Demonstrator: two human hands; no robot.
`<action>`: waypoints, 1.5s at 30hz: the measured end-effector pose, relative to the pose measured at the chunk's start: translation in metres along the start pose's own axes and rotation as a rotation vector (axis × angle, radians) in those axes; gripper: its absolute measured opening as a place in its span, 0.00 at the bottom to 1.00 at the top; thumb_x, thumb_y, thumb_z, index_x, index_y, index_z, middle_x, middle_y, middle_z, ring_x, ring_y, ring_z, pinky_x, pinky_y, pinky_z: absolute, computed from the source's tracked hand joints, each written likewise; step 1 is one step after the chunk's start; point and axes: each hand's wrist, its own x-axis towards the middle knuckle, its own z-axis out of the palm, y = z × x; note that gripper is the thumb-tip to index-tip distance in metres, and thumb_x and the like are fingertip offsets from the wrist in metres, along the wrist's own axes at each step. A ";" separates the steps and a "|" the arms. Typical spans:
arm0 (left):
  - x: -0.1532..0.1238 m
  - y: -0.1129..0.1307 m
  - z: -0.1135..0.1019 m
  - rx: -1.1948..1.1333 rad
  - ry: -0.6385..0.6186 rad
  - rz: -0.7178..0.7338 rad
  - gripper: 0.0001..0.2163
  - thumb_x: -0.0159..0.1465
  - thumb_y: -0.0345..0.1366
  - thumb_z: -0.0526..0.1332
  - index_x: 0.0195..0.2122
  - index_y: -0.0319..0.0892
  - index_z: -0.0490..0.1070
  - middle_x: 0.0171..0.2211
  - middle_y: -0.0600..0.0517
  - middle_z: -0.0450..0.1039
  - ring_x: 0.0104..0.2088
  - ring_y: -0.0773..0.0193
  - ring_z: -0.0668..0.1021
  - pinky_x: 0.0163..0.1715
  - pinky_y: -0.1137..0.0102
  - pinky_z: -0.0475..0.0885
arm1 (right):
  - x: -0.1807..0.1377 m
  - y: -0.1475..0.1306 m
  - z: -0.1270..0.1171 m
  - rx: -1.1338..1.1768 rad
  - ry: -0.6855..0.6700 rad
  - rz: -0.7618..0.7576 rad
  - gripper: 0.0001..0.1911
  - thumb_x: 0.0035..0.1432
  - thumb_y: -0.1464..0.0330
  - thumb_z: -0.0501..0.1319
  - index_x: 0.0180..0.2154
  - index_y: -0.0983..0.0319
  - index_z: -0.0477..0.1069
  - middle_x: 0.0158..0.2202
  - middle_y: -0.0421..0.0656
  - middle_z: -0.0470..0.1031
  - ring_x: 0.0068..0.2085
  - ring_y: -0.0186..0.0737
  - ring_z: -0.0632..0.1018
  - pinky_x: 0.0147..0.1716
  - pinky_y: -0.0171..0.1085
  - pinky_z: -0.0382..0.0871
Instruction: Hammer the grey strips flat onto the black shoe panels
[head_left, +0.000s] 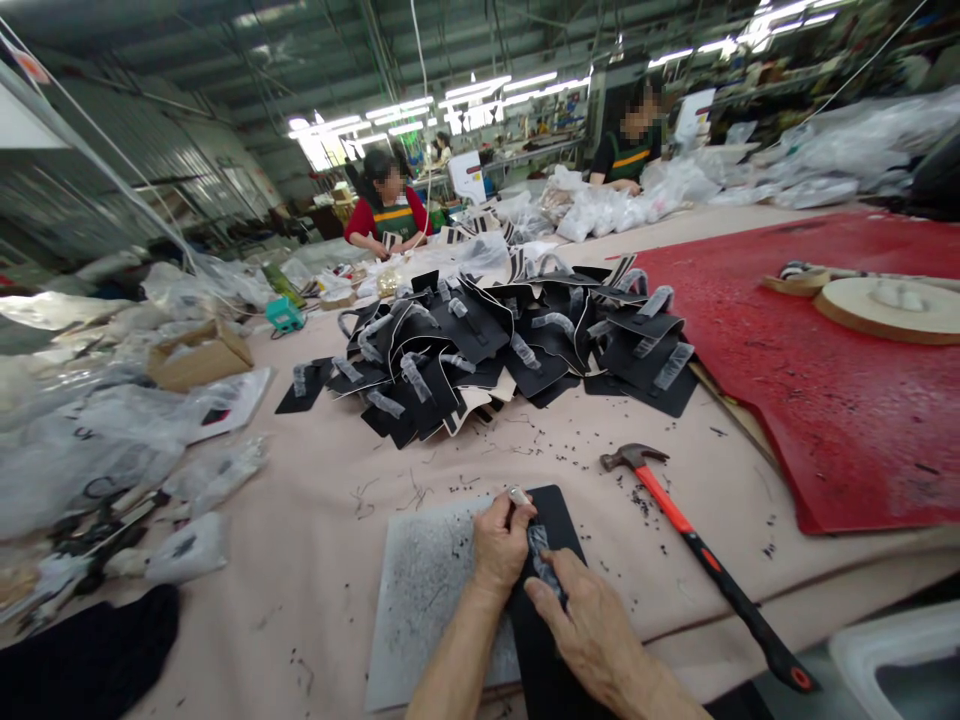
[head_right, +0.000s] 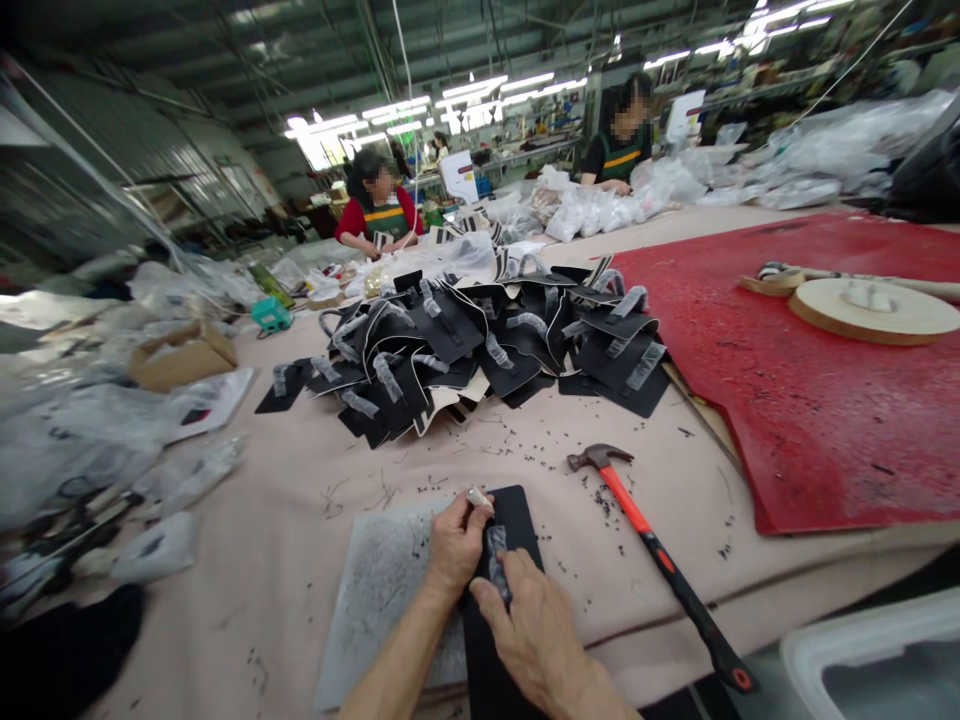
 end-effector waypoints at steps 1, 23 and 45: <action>-0.001 0.000 0.000 0.020 -0.002 0.029 0.07 0.65 0.34 0.60 0.38 0.43 0.77 0.35 0.50 0.82 0.35 0.61 0.82 0.40 0.70 0.75 | 0.001 0.004 -0.009 0.025 -0.009 -0.016 0.18 0.69 0.58 0.49 0.51 0.59 0.70 0.43 0.47 0.78 0.43 0.43 0.80 0.42 0.38 0.72; -0.004 0.000 0.001 0.128 -0.098 0.157 0.07 0.65 0.31 0.56 0.34 0.45 0.74 0.31 0.52 0.77 0.32 0.63 0.78 0.36 0.72 0.70 | 0.014 0.028 -0.116 0.096 0.155 0.109 0.21 0.66 0.50 0.43 0.31 0.56 0.61 0.20 0.37 0.64 0.20 0.36 0.66 0.20 0.35 0.58; -0.003 -0.003 0.002 0.147 -0.110 0.155 0.06 0.64 0.28 0.57 0.35 0.44 0.73 0.29 0.52 0.76 0.31 0.64 0.77 0.35 0.73 0.68 | 0.017 0.073 -0.123 -0.457 -0.090 0.045 0.17 0.69 0.59 0.45 0.35 0.59 0.66 0.23 0.43 0.74 0.24 0.41 0.74 0.25 0.37 0.54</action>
